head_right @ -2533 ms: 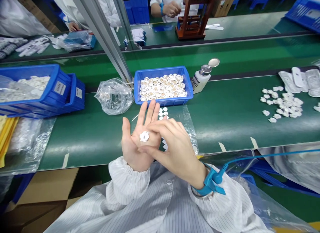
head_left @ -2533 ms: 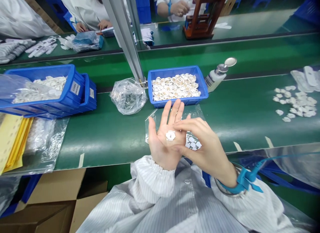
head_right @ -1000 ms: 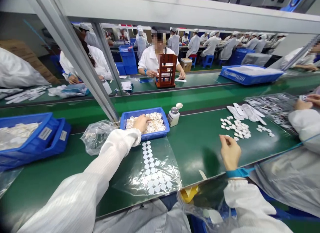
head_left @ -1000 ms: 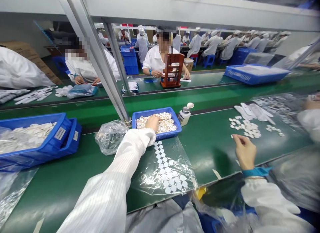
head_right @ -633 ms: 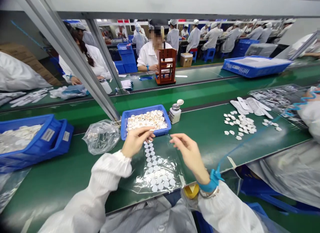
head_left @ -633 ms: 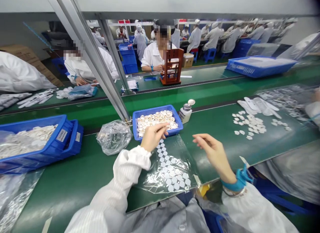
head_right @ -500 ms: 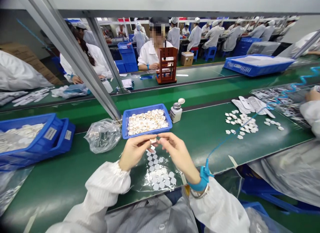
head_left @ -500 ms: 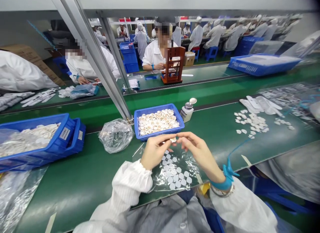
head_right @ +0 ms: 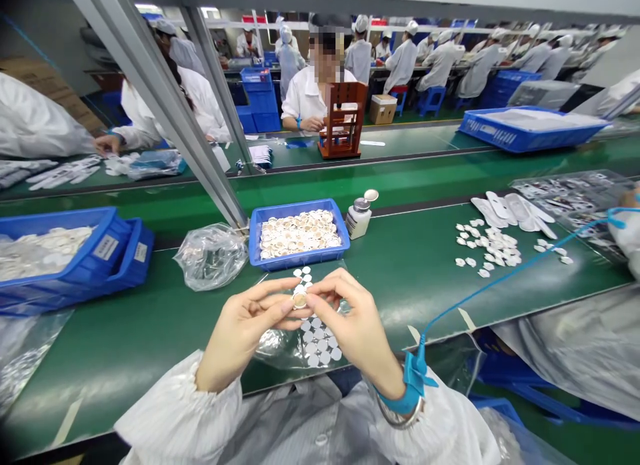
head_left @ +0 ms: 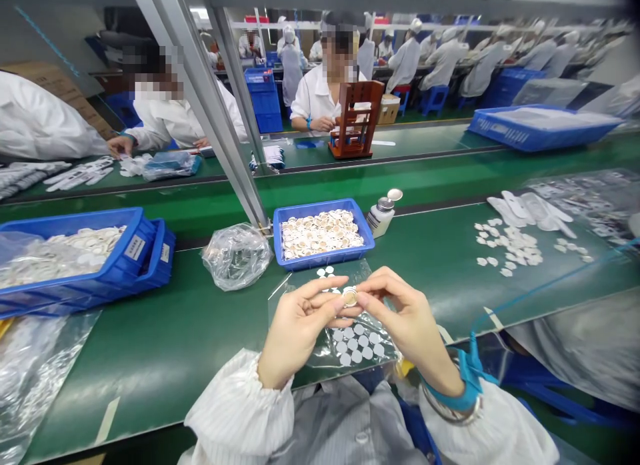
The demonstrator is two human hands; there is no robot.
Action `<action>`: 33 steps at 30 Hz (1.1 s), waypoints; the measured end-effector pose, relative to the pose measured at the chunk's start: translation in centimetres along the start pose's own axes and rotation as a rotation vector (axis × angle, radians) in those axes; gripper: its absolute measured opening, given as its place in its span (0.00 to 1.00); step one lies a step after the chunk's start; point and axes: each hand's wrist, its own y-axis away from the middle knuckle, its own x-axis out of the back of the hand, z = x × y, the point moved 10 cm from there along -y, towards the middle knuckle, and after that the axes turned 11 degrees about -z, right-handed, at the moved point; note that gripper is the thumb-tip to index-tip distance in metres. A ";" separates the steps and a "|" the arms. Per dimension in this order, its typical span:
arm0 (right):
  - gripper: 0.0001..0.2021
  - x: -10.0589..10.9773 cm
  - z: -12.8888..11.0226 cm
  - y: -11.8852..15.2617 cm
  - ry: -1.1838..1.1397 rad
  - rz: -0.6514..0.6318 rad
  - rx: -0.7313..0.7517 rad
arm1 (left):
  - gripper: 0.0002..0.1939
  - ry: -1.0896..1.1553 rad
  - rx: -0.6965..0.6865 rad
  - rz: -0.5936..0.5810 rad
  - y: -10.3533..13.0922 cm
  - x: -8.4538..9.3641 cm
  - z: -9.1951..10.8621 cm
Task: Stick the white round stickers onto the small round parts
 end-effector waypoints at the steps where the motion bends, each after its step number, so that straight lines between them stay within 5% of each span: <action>1: 0.04 0.3 -0.4 0.2 0.035 0.025 0.021 | 0.14 0.004 0.004 0.002 0.1 0.0 0.0; 9: 0.06 0.0 -3.7 0.8 0.215 -0.042 0.223 | 0.13 0.005 0.044 -0.029 0.7 0.0 -0.2; 14: 0.07 -0.1 -4.9 1.2 0.338 -0.025 0.300 | 0.11 -0.042 0.014 0.059 1.2 0.1 0.5; 33: 0.09 0.1 -5.7 2.3 0.427 0.025 0.343 | 0.15 -0.441 -0.222 0.136 2.8 -0.5 3.0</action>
